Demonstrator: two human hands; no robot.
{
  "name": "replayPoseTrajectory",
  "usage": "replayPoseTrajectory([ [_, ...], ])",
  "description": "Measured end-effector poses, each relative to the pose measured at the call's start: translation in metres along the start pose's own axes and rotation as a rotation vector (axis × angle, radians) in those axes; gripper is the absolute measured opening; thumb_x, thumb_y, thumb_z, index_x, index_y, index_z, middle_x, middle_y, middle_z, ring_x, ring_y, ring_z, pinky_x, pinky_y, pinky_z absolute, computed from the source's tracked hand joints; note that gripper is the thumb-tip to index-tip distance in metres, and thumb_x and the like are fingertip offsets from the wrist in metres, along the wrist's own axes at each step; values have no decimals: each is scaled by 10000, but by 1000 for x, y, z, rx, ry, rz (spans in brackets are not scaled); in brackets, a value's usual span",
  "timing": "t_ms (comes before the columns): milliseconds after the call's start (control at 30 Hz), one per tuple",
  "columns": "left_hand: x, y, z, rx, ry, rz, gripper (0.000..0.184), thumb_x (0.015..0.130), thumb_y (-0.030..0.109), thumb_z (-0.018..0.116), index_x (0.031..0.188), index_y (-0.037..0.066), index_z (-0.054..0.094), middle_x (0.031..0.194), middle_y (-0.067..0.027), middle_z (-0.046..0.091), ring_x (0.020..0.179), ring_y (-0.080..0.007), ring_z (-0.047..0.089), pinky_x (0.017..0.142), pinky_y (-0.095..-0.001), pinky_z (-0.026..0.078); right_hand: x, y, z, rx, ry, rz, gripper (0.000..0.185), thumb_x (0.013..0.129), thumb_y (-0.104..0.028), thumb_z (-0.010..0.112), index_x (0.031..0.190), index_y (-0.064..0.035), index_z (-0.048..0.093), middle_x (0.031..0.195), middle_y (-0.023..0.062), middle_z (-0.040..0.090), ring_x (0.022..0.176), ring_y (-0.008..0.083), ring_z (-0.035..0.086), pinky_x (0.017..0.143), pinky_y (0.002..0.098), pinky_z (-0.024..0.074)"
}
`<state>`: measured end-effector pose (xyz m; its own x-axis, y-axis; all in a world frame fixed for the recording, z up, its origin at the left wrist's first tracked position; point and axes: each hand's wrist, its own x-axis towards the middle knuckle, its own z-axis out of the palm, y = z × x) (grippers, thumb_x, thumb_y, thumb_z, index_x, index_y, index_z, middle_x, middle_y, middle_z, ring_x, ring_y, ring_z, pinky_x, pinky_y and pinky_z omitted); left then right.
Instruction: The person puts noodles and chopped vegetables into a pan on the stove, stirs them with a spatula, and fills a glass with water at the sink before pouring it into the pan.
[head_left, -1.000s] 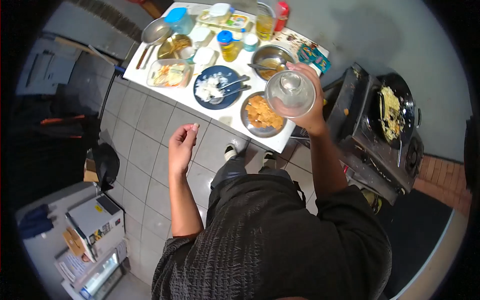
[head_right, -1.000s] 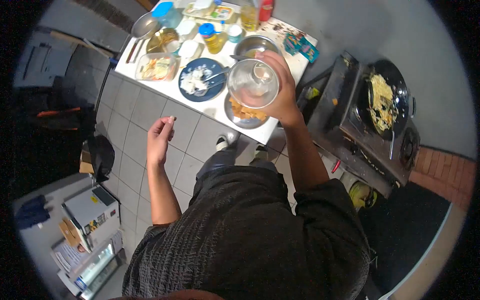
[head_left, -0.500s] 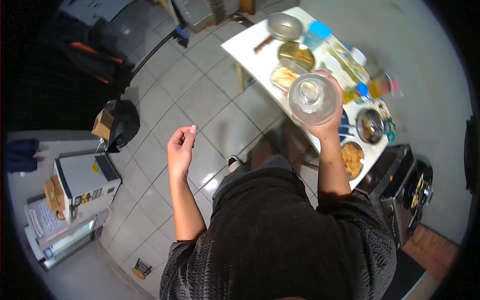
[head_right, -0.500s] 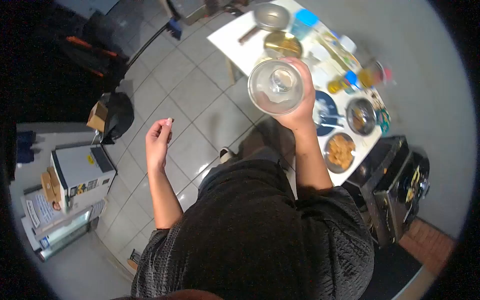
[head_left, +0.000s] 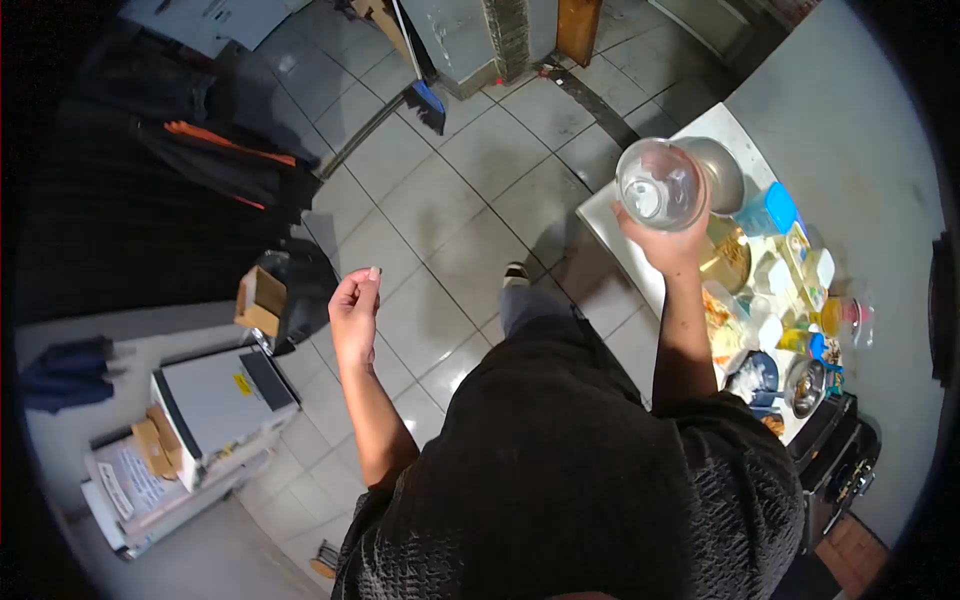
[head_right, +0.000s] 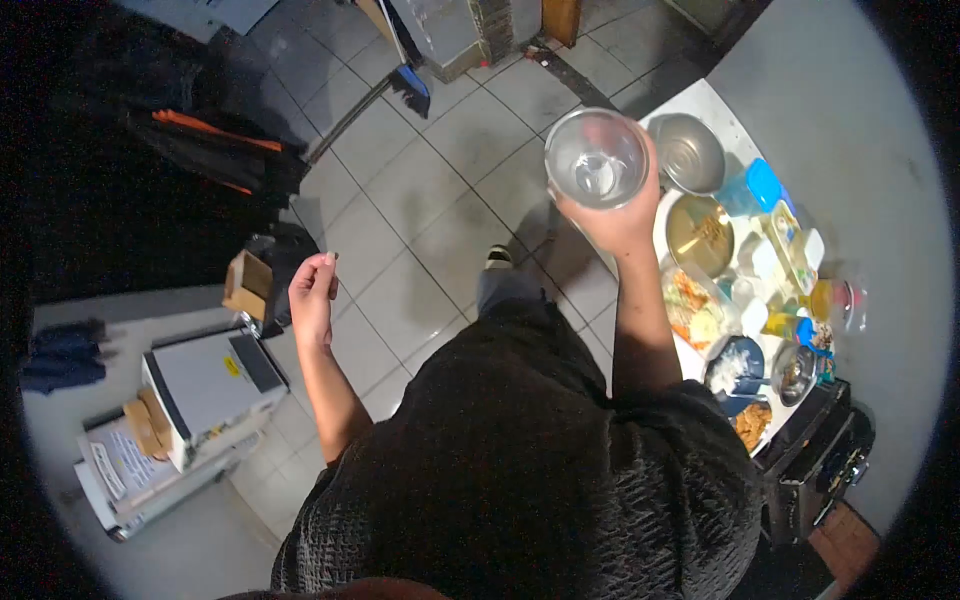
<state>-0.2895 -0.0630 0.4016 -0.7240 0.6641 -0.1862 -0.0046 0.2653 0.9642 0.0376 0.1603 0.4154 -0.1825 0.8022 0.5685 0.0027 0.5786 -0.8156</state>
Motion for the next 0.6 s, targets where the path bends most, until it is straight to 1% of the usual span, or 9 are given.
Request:
replayPoseTrajectory([
  [200,174,94,47,-12,-130,70,206,934,212,616,942,20,688,631,83,442,577,-23,346,516,-202,253,142,29,53,-63,149,66,909,539,-75,869,1303,16,383,1156,136,565,1090,217,556,959,354,441],
  [267,228,119,74,-17,-214,78,242,953,243,588,907,24,681,628,66,455,574,-33,347,534,-207,256,175,48,61,-61,192,66,911,529,-82,870,1298,19,392,1165,134,560,1087,217,555,962,356,439],
  [300,258,125,89,0,-259,103,330,972,296,549,888,2,674,623,49,450,577,-48,356,536,-213,260,189,56,65,-65,217,72,914,523,-86,871,1297,19,396,1168,133,559,1087,218,554,965,358,437],
  [333,290,131,108,0,-301,109,330,972,296,549,888,2,674,623,49,450,577,-48,356,536,-213,260,203,67,68,-73,245,74,918,517,-90,871,1297,19,399,1171,132,558,1086,219,552,967,361,436],
  [400,351,139,145,18,-342,118,437,990,343,495,795,-3,678,607,38,444,566,-53,356,538,-229,279,223,87,74,-174,310,94,920,513,-97,868,1299,16,402,1178,126,557,1086,213,550,971,360,434],
  [433,379,143,170,-11,-382,113,523,1001,394,440,758,-5,675,596,27,454,569,-64,373,546,-241,291,231,99,76,-223,344,112,913,516,-100,868,1296,14,408,1174,121,559,1082,209,551,969,358,434],
  [500,438,157,215,14,-573,99,520,1003,403,417,803,5,684,614,31,470,578,-64,402,545,-237,298,249,111,81,-274,423,158,898,523,-106,870,1292,9,421,1146,104,568,1072,197,556,960,353,441],
  [533,463,167,238,45,-637,53,516,1004,405,408,828,10,689,622,33,474,580,-63,409,545,-235,301,258,114,83,-310,455,168,898,523,-106,870,1292,9,421,1146,104,568,1072,197,556,960,353,441],
  [600,497,193,291,48,-751,60,498,1003,400,410,856,16,692,634,36,475,581,-62,411,547,-230,302,273,120,85,-340,547,229,897,527,-104,873,1295,5,422,1120,98,573,1067,198,558,952,354,449],
])
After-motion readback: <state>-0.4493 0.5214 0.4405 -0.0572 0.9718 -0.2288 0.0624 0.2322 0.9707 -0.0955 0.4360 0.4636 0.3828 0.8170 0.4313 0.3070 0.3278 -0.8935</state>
